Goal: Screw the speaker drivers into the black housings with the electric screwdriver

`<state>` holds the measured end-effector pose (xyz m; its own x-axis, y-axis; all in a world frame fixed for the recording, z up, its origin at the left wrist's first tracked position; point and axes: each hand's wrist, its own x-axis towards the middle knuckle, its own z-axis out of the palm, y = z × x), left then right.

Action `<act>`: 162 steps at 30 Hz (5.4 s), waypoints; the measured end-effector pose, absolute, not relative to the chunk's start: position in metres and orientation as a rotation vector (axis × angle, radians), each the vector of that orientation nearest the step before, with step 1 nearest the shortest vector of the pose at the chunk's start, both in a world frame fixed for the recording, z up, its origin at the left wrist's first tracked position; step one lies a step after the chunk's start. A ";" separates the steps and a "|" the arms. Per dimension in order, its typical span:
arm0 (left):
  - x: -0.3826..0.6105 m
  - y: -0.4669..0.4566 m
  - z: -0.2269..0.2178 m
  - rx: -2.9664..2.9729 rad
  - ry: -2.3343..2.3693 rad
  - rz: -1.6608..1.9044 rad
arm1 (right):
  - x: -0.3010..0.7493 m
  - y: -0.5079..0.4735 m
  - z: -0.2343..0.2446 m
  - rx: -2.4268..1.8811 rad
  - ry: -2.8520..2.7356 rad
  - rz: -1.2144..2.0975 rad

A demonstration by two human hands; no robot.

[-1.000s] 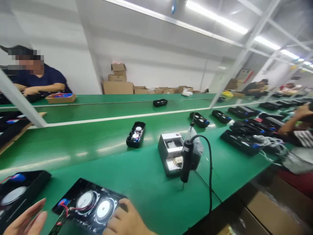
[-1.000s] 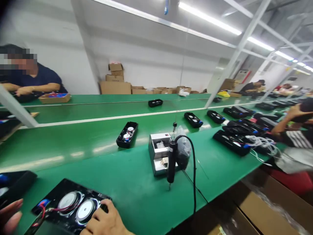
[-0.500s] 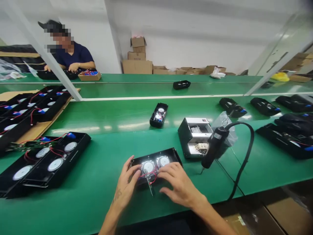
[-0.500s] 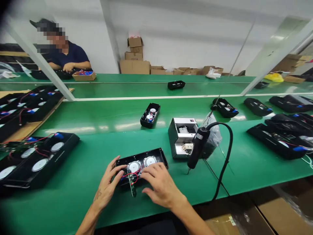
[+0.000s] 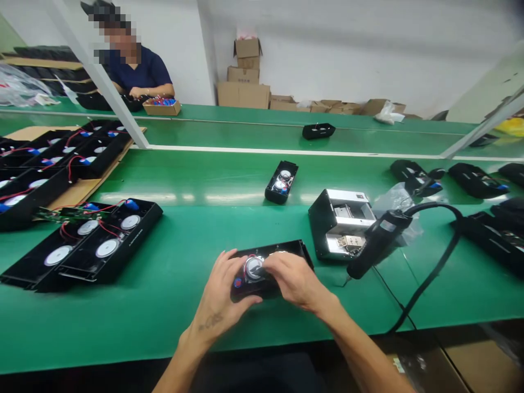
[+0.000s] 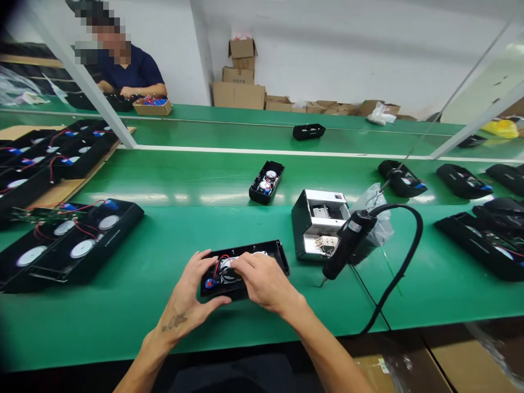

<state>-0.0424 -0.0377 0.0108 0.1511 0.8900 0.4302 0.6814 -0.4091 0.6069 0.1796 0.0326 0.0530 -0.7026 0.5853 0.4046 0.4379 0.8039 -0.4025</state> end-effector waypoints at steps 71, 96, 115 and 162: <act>-0.058 0.082 0.058 1.568 1.275 0.399 | 0.136 0.110 0.092 -1.237 -2.760 0.992; -0.042 -0.007 0.011 2.469 1.243 0.749 | 0.285 0.035 0.080 -1.546 -1.318 -0.139; -0.063 0.005 -0.018 2.681 1.194 0.728 | 0.325 0.051 0.050 -1.040 -1.195 0.795; -0.025 0.004 0.006 2.472 1.163 0.610 | 0.213 0.015 0.067 -0.768 -1.425 0.974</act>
<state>-0.0245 0.0040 0.0058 0.5723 0.7858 0.2344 0.6393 -0.6066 0.4726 0.2125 0.0150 0.0671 -0.0962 0.8922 0.4412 -0.0875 0.4340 -0.8967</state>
